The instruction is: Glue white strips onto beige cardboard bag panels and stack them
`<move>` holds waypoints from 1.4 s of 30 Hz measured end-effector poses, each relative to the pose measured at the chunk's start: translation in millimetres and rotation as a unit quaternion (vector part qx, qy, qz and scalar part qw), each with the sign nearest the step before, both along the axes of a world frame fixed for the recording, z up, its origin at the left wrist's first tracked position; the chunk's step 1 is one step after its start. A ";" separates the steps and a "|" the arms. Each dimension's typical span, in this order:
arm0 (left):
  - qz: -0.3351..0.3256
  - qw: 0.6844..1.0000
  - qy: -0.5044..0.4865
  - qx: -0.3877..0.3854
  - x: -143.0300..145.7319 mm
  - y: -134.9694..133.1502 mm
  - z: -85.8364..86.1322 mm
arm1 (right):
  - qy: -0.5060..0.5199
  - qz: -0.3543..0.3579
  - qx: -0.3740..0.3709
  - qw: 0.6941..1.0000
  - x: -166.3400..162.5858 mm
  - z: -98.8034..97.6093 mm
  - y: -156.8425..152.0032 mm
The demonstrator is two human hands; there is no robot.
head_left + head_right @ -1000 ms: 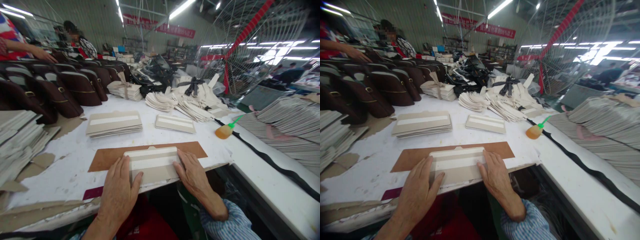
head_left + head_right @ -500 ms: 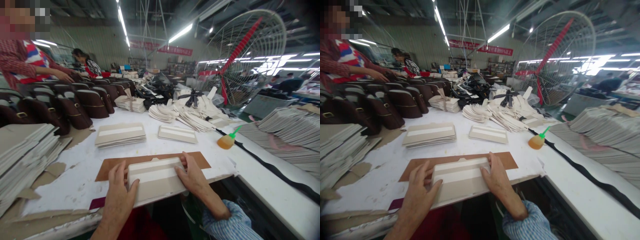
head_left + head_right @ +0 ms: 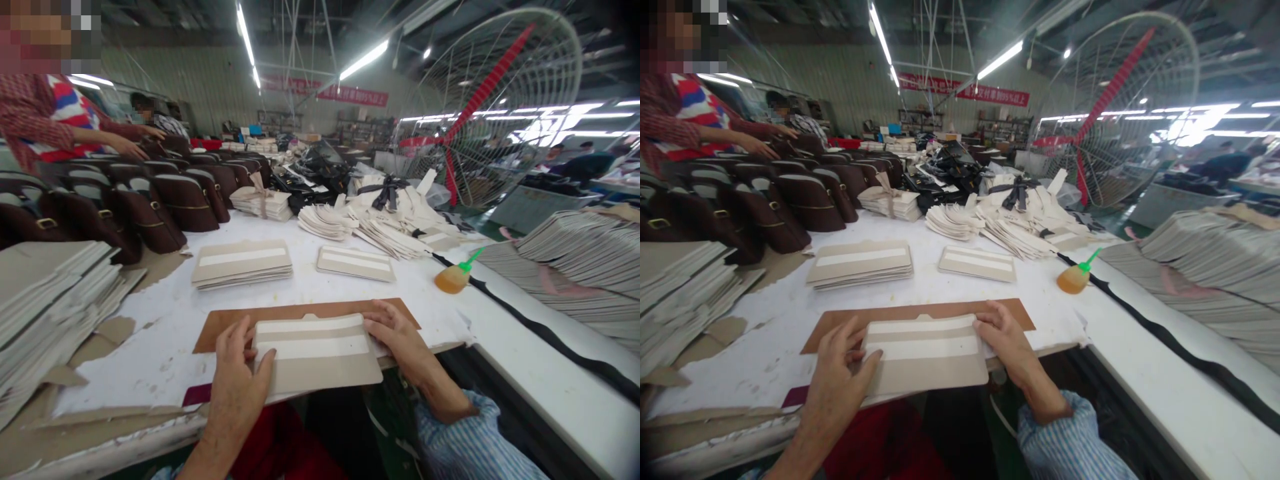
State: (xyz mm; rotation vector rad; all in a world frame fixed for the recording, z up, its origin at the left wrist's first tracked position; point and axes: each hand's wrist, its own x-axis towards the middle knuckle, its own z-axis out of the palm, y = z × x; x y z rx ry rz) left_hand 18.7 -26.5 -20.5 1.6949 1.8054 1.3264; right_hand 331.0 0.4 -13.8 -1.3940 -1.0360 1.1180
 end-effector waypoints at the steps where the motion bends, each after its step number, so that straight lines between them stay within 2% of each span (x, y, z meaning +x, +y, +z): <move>1: 0.002 1.000 -0.004 0.001 0.1 -0.1 1.4 | 0.020 0.004 -0.008 1.000 -0.1 5.2 -3.3; 5: 0.002 1.000 -0.012 0.000 1.6 0.2 6.1 | 0.082 0.019 -0.037 0.996 -4.5 21.1 -13.8; 9: 0.005 1.000 -0.002 -0.010 2.5 0.1 5.6 | 0.097 0.071 -0.061 0.991 -14.3 24.7 -22.3; 13: 0.004 0.999 0.028 -0.015 3.2 -0.6 4.9 | 0.102 0.057 -0.020 0.993 -18.9 28.1 -29.4; 15: -0.004 0.999 0.007 -0.038 6.3 -0.8 8.9 | 0.122 0.038 0.003 0.992 -15.5 36.1 -30.4; 17: -0.047 0.995 -0.058 -0.072 13.7 -0.2 16.7 | 0.144 0.021 0.021 0.989 -7.8 48.0 -28.5; 20: -0.149 0.967 -0.171 -0.113 34.6 3.7 32.0 | 0.159 -0.005 0.046 0.986 10.3 65.5 -17.6; 22: -0.172 0.955 -0.213 -0.116 52.7 9.7 40.9 | 0.156 -0.027 0.060 0.985 25.6 72.2 -4.2; 26: -0.146 0.952 -0.246 -0.108 85.1 30.0 53.4 | 0.153 -0.060 0.081 0.983 57.4 74.3 37.0; 31: -0.148 0.948 -0.261 -0.106 100.5 50.9 62.3 | 0.117 -0.086 0.104 0.984 83.2 72.2 109.3; 34: -0.162 0.939 -0.276 -0.126 98.3 52.6 51.0 | 0.098 -0.110 0.089 0.985 88.3 62.6 155.4; 37: -0.159 0.934 -0.280 -0.154 91.3 49.3 27.7 | 0.067 -0.133 0.049 0.988 90.6 42.0 191.7; 40: -0.169 0.936 -0.266 -0.156 83.4 44.6 8.9 | 0.027 -0.144 0.013 0.989 95.1 18.4 213.4; 42: -0.190 0.938 -0.248 -0.153 79.8 41.1 4.1 | -0.001 -0.148 0.000 0.989 100.6 6.4 221.6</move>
